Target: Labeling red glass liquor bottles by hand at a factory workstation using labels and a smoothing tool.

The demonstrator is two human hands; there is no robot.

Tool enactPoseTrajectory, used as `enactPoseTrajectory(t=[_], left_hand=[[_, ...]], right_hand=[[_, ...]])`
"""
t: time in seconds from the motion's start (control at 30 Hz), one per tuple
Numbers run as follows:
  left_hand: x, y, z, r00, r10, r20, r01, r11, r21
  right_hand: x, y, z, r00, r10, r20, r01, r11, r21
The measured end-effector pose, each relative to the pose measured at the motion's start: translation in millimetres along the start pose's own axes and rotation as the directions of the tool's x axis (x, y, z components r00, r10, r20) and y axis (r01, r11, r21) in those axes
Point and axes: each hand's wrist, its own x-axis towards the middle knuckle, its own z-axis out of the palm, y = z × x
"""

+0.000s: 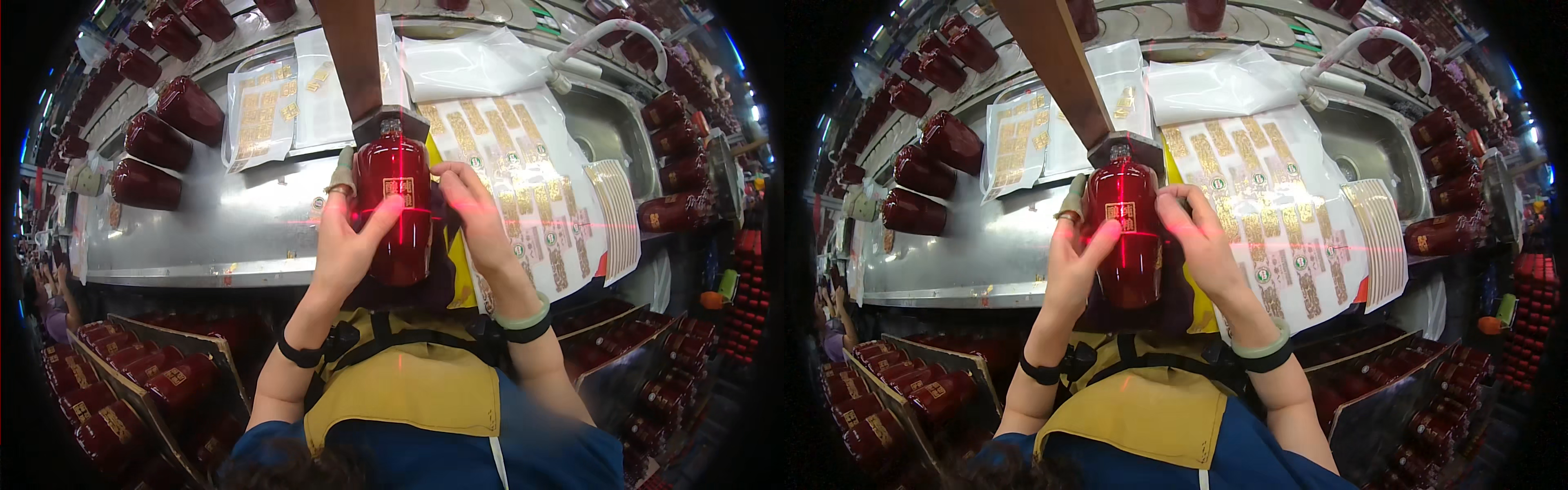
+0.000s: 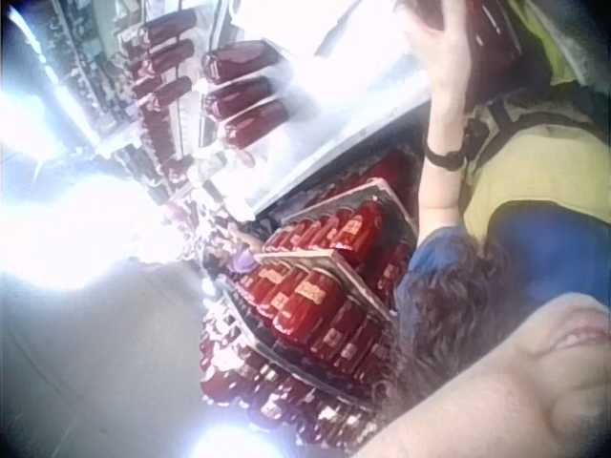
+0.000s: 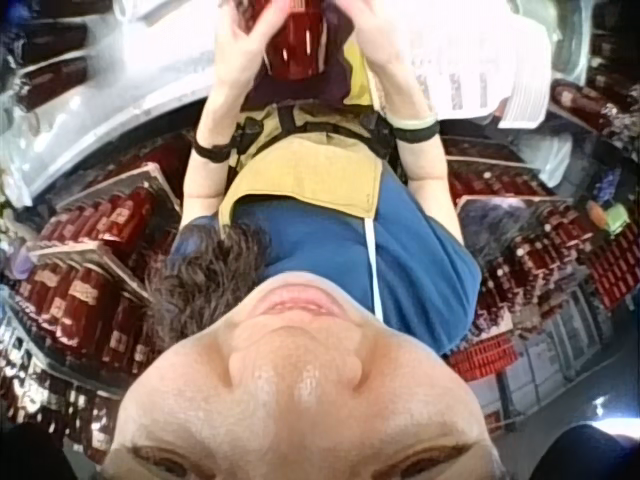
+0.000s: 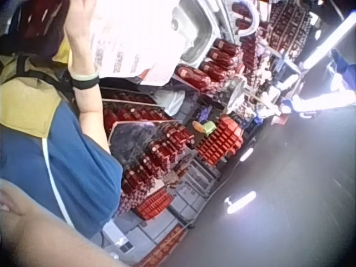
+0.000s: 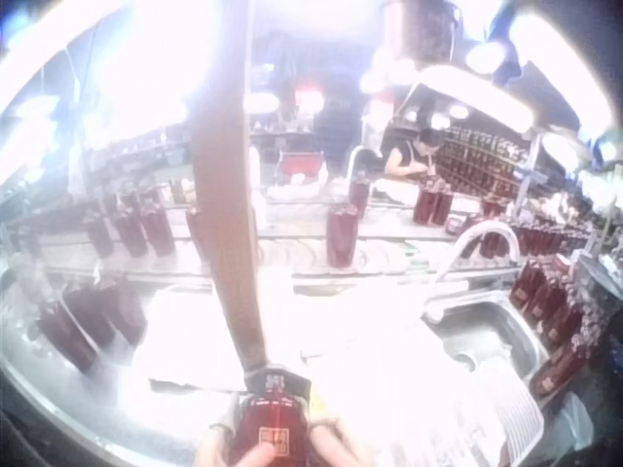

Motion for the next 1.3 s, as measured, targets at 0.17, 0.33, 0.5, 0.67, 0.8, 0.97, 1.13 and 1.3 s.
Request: enactPoseTrajectory(t=[0.17, 0.33, 0.5, 0.67, 0.8, 0.97, 1.13, 1.3], left_hand=[[-5.0, -1.6, 6.2, 1.000, 0.010, 0.007, -0.010, 1.000, 0.014], [-3.1, -8.6, 11.2, 0.992, 0.119, -0.041, -0.118, 0.993, 0.013], [-25.8, -18.9, -20.4, 0.999, -0.040, 0.031, 0.043, 0.995, -0.086], [-22.2, -36.9, -47.4, 0.956, 0.021, -0.293, -0.097, 0.964, -0.247], [-18.7, -38.9, -41.3, 0.975, 0.177, -0.134, -0.183, 0.982, -0.037], [-20.3, -28.0, -37.3, 0.973, 0.144, -0.183, -0.161, 0.984, -0.078], [-13.6, -32.2, -38.3, 0.976, 0.130, -0.177, -0.150, 0.983, -0.102], [-16.4, -27.9, -29.5, 0.981, 0.151, -0.125, -0.169, 0.974, -0.148]], right_hand=[[3.3, -40.5, -7.0, 0.880, -0.460, 0.119, 0.450, 0.727, -0.519], [28.5, -68.7, 6.0, 0.761, -0.472, 0.445, 0.649, 0.541, -0.535], [34.1, -57.8, 17.3, 0.473, -0.620, 0.626, 0.826, 0.065, -0.560], [14.5, -58.8, 28.1, 0.077, -0.432, 0.898, 0.984, -0.114, -0.140], [47.3, -77.3, 17.2, 0.382, -0.668, 0.638, 0.849, -0.019, -0.528], [36.9, -54.0, -12.0, 0.056, -0.684, 0.728, 0.979, -0.105, -0.173], [42.1, -34.5, -29.7, 0.419, -0.641, 0.643, 0.907, 0.261, -0.330], [40.2, -34.7, -36.7, 0.230, -0.784, 0.577, 0.926, -0.006, -0.377]])
